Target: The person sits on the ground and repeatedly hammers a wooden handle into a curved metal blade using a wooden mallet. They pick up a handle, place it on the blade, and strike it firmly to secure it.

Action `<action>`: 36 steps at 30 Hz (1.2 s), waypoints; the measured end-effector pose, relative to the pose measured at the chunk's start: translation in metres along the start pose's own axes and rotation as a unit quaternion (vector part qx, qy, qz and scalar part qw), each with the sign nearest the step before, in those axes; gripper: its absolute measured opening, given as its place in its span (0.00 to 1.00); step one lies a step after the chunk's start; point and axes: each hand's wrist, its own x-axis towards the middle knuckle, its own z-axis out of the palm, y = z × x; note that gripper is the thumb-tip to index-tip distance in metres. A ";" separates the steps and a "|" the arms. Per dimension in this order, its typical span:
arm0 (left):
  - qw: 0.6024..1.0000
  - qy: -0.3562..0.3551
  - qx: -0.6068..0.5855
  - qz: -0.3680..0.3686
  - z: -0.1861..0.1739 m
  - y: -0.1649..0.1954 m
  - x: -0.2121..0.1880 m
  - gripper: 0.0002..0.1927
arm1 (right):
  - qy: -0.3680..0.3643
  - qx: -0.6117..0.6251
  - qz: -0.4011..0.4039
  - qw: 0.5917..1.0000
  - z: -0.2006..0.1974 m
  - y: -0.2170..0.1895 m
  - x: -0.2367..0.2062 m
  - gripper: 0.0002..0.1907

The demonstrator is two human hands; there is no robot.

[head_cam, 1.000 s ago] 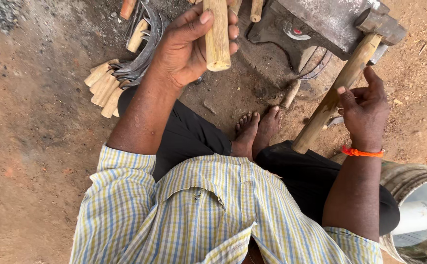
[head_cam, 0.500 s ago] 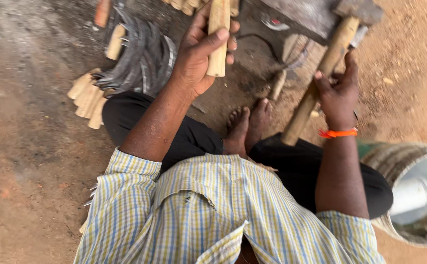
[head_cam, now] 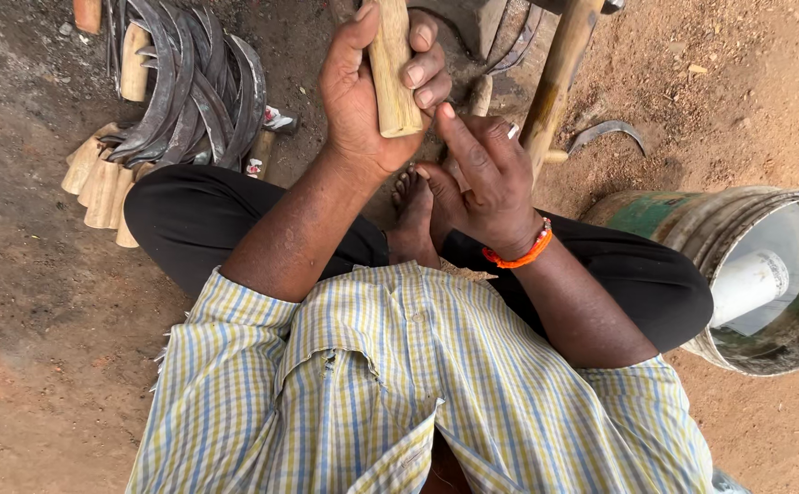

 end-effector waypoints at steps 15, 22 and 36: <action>0.995 0.092 0.027 0.016 -0.020 -0.007 0.011 0.29 | -0.040 -0.157 -0.006 0.987 0.010 -0.009 -0.006 0.34; 0.757 0.100 0.634 0.119 -0.031 0.000 0.014 0.42 | 0.025 -0.110 0.101 0.988 -0.027 0.030 -0.001 0.34; 0.688 0.128 0.714 -0.015 -0.036 -0.022 -0.016 0.42 | 0.117 0.397 0.457 0.787 -0.010 0.143 -0.017 0.49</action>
